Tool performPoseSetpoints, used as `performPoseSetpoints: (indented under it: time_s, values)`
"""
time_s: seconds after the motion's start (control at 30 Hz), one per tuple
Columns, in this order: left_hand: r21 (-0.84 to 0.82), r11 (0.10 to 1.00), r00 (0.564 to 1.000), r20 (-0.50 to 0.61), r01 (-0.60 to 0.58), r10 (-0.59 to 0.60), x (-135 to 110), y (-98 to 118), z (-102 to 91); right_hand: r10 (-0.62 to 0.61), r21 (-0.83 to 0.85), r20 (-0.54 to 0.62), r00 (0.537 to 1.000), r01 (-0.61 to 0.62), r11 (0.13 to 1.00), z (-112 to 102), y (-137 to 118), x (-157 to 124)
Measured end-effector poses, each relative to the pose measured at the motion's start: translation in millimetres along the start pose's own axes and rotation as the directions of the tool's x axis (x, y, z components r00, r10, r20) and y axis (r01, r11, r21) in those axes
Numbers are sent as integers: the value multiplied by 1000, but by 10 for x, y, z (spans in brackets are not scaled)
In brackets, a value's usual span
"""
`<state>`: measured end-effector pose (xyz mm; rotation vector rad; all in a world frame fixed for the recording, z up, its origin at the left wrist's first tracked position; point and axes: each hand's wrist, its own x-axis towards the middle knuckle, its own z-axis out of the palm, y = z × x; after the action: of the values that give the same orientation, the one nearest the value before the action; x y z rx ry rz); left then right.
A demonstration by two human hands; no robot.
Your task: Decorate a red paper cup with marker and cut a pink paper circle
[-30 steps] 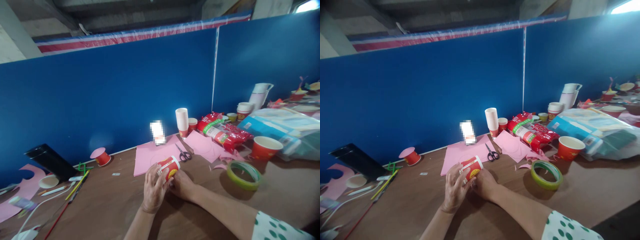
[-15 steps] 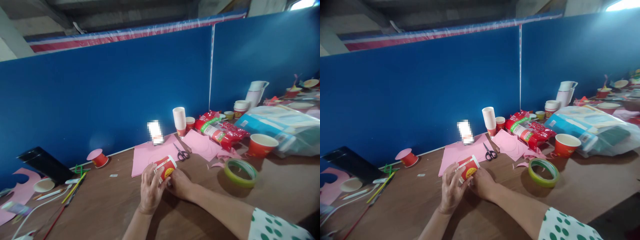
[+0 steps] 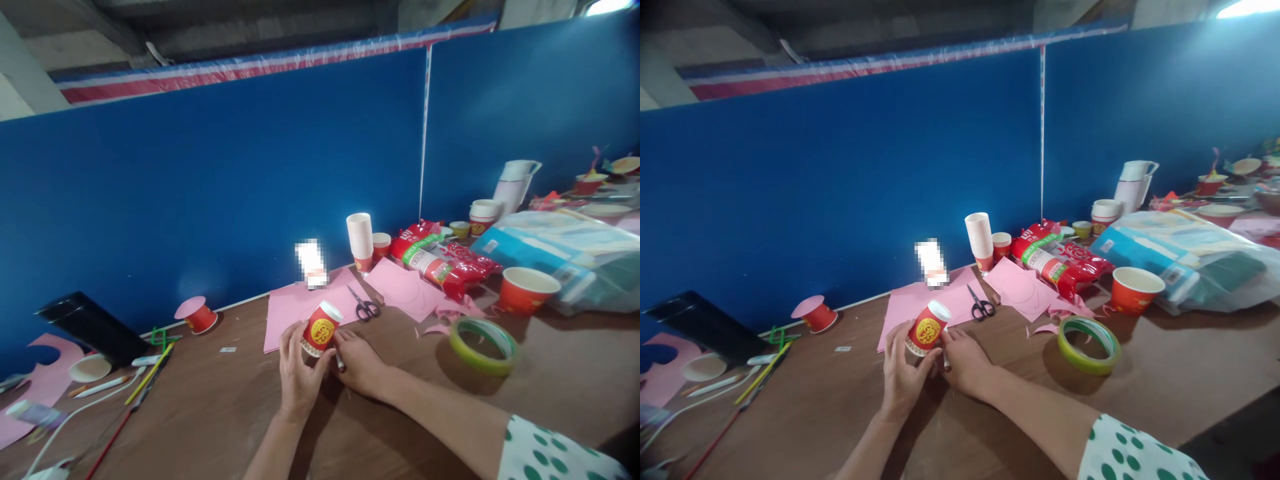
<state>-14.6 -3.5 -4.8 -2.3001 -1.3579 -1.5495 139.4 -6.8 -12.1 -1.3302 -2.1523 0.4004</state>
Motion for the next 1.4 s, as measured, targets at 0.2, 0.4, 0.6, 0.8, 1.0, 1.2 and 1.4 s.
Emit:
performPoseSetpoints:
  time_s: [0.2, 0.4, 0.6, 0.8, 1.0, 1.2, 1.4]
  values:
    - [-11, 996, 996, 21, 88, -88, 0, -9, 13, -18, 14, -11, 1000, 18, 1000, -4, 14, -11]
    - [-48, 990, 991, 32, 131, -129, -4, -12, 22, -11, 27, -24, 1000, 12, 1000, -6, 8, -9]
    - [-80, 978, 981, 44, 193, -190, 9, 4, 17, -2, 26, -17, 1000, 3, 1000, -22, -8, -10]
    - [-107, 967, 972, 61, 231, -225, 1, -1, 22, 3, 28, -5, 1000, -3, 1000, -30, -3, -15]
    - [-104, 959, 964, 74, 263, -256, -6, -8, 31, 18, 43, 11, 1000, -18, 999, -40, 4, -22]
    - [-84, 960, 962, 67, 269, -264, -3, -19, 32, 0, 54, -24, 1000, 1, 999, -29, 18, -28]
    - [-104, 955, 960, 54, 279, -275, -5, -61, 56, 9, 47, -15, 1000, -8, 999, -27, 22, -42]
